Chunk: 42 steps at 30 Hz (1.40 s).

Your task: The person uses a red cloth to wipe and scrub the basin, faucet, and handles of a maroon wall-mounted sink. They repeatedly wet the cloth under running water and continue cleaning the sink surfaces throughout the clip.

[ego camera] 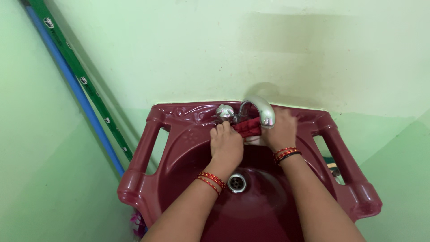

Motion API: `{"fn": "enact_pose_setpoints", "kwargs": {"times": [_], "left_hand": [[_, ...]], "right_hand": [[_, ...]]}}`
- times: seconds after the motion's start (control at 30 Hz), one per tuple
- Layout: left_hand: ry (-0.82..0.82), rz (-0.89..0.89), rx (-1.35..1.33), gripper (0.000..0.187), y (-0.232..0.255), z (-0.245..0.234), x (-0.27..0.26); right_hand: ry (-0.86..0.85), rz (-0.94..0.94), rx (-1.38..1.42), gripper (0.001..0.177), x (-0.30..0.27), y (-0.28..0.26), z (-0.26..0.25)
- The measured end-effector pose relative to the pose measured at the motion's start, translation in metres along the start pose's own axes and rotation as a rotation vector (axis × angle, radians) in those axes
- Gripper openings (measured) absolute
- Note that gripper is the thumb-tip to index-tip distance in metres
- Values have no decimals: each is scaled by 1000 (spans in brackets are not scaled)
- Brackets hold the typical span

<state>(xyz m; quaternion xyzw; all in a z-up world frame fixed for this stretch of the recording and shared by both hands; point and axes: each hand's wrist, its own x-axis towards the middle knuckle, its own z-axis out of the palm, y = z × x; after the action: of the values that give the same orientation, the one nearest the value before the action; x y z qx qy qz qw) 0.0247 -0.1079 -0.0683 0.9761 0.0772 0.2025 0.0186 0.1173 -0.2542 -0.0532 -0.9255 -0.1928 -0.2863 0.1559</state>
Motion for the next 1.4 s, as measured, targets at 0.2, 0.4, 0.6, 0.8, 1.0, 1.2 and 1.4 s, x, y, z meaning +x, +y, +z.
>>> {"fn": "enact_pose_setpoints", "kwargs": {"times": [0.2,0.4,0.6,0.8,1.0,1.2,1.4], "left_hand": [[-107,-10,38,35,-10,-12,-1],[11,1,31,41,-6,1,0],[-172,-58,-159,26,-13,-21,1],[-193,-74,-59,21,-41,-25,9],[-142,-287,30,21,-85,-23,14],[-149,-400,-24,25,-92,-37,13],[-175,-444,-132,31,-98,-38,13]], "right_hand": [[-376,-134,355,56,9,20,29],[-405,-58,370,81,10,0,-2],[-553,-27,117,69,4,-26,-22],[-236,-250,97,66,-15,-62,-26],[-392,-355,158,60,-42,-101,-4],[-508,-283,217,94,-32,-117,28],[-531,-174,155,103,-29,-131,43]]}}
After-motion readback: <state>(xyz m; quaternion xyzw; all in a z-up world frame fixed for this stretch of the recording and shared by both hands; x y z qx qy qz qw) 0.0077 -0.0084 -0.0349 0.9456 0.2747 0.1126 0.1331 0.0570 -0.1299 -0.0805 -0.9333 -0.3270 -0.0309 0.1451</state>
